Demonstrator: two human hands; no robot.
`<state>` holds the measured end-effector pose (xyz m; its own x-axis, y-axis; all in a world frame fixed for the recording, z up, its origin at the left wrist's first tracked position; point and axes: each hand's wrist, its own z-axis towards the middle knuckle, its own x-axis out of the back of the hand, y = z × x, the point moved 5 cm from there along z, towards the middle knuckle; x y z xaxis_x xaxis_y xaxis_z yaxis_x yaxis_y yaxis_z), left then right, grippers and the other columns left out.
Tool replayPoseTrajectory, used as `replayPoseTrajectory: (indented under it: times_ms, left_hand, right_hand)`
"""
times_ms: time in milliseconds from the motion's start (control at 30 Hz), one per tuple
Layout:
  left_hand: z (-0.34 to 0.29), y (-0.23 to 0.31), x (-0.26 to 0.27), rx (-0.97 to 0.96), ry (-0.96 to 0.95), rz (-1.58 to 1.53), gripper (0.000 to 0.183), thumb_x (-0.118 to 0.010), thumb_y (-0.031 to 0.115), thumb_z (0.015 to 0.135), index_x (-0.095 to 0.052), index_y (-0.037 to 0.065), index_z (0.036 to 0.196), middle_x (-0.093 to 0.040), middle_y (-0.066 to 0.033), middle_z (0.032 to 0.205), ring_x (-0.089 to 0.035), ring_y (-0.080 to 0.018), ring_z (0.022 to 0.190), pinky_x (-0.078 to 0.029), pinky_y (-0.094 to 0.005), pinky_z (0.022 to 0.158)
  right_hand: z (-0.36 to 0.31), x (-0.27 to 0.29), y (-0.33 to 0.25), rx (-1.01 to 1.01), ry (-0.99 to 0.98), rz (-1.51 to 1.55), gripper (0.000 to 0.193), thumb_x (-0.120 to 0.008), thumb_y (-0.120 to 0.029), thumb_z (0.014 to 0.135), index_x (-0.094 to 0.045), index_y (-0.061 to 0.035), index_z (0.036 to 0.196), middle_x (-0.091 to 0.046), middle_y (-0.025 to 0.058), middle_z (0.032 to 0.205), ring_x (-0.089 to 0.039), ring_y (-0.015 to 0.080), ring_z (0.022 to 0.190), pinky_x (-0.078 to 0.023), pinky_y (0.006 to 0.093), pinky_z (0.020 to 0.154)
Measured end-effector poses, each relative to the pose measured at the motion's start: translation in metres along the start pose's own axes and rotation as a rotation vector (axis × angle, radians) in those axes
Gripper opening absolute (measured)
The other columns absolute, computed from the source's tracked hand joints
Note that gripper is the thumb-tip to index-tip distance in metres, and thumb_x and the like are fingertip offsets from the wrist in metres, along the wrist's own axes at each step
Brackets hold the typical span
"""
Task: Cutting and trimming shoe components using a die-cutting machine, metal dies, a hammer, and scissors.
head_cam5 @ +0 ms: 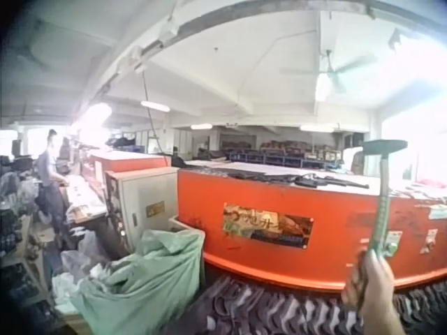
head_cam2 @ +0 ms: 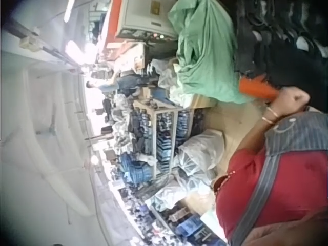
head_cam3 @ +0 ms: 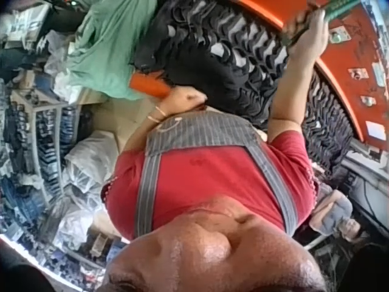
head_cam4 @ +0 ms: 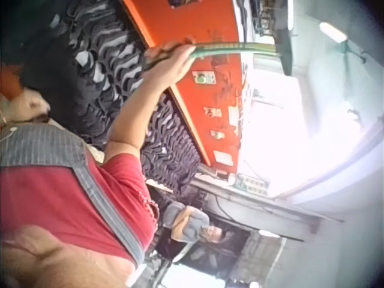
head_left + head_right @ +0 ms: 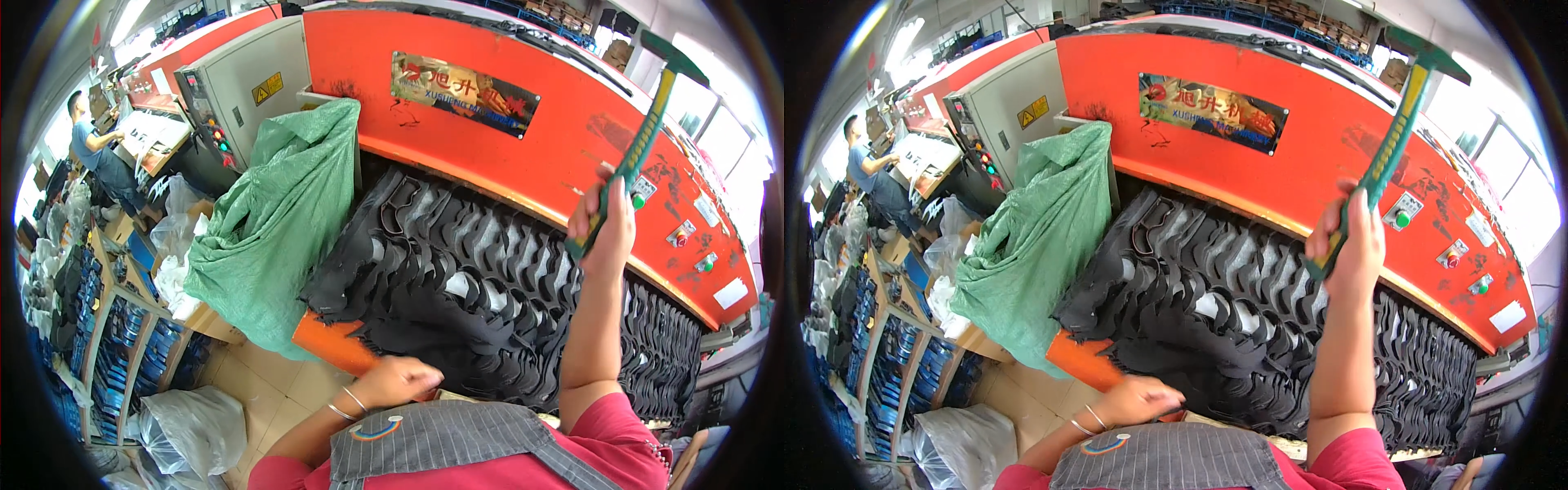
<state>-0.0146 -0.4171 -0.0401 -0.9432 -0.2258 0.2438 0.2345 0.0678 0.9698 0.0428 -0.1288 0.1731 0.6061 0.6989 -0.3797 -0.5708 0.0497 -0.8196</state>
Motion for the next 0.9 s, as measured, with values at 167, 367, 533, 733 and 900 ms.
replayPoseTrajectory:
  times_ms: [167, 367, 533, 733, 900]
  left_hand:
    - [-0.016, 0.000, 0.127, -0.117, 0.659, 0.472, 0.018, -0.067, 0.018, 0.082, -0.068, 0.007, 0.096, -0.066, -0.0103, 0.090, -0.062, -0.0299, 0.087, -0.050, -0.0366, 0.080]
    - [-0.015, -0.054, 0.156, 0.046, 0.718, 1.000, 0.054, -0.064, 0.027, 0.083, -0.049, 0.014, 0.133, -0.045, -0.0158, 0.136, -0.052, -0.0385, 0.109, -0.045, -0.0457, 0.090]
    - [-0.025, -0.065, 0.152, 0.154, 0.657, 1.010, 0.061, -0.063, 0.027, 0.083, -0.042, 0.016, 0.139, -0.043, -0.0160, 0.139, -0.055, -0.0361, 0.100, -0.047, -0.0443, 0.084]
    - [-0.024, -0.065, 0.149, 0.174, 0.652, 1.060, 0.060, -0.063, 0.027, 0.082, -0.044, 0.014, 0.137, -0.044, -0.0153, 0.138, -0.055, -0.0343, 0.096, -0.047, -0.0435, 0.083]
    - [-0.030, -0.071, 0.151, 0.178, 0.652, 0.992, 0.062, -0.065, 0.029, 0.081, -0.044, 0.015, 0.138, -0.044, -0.0135, 0.138, -0.054, -0.0346, 0.101, -0.044, -0.0449, 0.087]
  right_hand:
    - [-0.120, -0.023, 0.080, 0.043, -0.217, -0.234, 0.040, -0.058, -0.040, 0.090, -0.053, -0.0016, 0.102, -0.051, 0.0064, 0.061, -0.050, 0.0151, 0.044, -0.042, 0.0270, 0.041]
    - [-0.196, -0.005, 0.117, -0.949, -0.633, -1.140, 0.042, -0.060, -0.038, 0.091, -0.055, 0.0040, 0.089, -0.056, 0.0055, 0.062, -0.054, 0.0137, 0.050, -0.042, 0.0309, 0.047]
    - [-0.161, -0.084, 0.009, -0.245, -0.429, -0.396, 0.052, -0.044, -0.059, 0.092, -0.053, -0.0078, 0.098, -0.054, 0.0053, 0.062, -0.049, 0.0126, 0.046, -0.039, 0.0251, 0.043]
    - [-0.212, -0.004, 0.104, -0.467, -0.455, -1.384, 0.049, -0.045, -0.044, 0.095, -0.056, 0.0032, 0.098, -0.063, 0.0224, 0.075, -0.062, 0.0335, 0.068, -0.051, 0.0419, 0.065]
    - [-0.181, -0.033, 0.104, -0.983, -0.413, -0.975, 0.040, -0.048, -0.042, 0.097, -0.057, -0.0035, 0.087, -0.050, 0.0007, 0.060, -0.046, 0.0086, 0.044, -0.037, 0.0249, 0.041]
